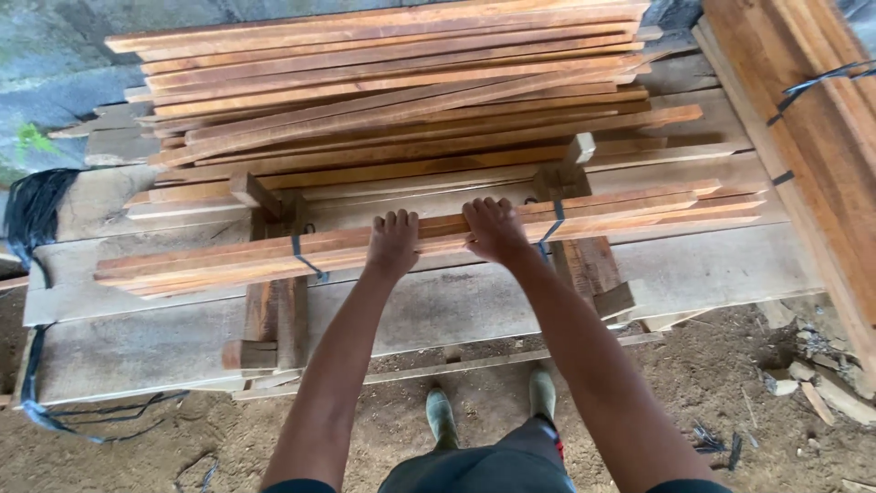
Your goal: Bundling thin wooden strips together using black rubber bands and a metal hook tool.
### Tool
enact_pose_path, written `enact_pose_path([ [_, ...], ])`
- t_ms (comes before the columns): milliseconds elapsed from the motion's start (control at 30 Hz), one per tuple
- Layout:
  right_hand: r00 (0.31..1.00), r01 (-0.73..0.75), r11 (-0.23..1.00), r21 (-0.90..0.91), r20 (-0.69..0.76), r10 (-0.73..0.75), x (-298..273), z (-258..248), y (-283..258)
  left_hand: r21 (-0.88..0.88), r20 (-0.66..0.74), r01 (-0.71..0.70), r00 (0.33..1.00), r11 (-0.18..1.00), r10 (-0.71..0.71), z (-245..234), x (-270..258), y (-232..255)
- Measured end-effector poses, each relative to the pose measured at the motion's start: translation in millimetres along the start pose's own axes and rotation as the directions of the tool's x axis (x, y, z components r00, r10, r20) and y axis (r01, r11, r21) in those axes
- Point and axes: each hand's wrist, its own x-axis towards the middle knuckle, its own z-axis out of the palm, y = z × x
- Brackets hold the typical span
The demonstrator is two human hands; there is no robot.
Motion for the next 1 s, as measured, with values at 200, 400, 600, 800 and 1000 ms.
enact_pose_path([
  [200, 0.993, -0.001, 0.993, 0.116, 0.116, -0.013, -1, -3, 7, -0.049, -0.052, 0.007, 0.999, 0.999, -0.010, 24, 42, 61],
  [400, 0.939, 0.052, 0.974, 0.219, 0.322, -0.122, -24, -69, 64, -0.085, 0.047, 0.061, 0.997, 0.995, -0.057, -13, 35, 62],
  [600, 0.939, -0.025, 0.973, 0.229, 0.339, -0.056, -63, -56, 165, -0.081, -0.038, 0.082, 0.996, 0.993, -0.086, -10, 30, 63],
  [800, 0.922, -0.123, 0.972, 0.201, 0.387, 0.037, -111, -39, 261, -0.128, -0.011, 0.144, 0.989, 0.981, -0.146, -10, 30, 65],
  [1000, 0.894, -0.217, 0.966, 0.143, 0.426, 0.137, -135, -15, 309, -0.152, -0.016, 0.212, 0.976, 0.965, -0.216, -37, 29, 82],
])
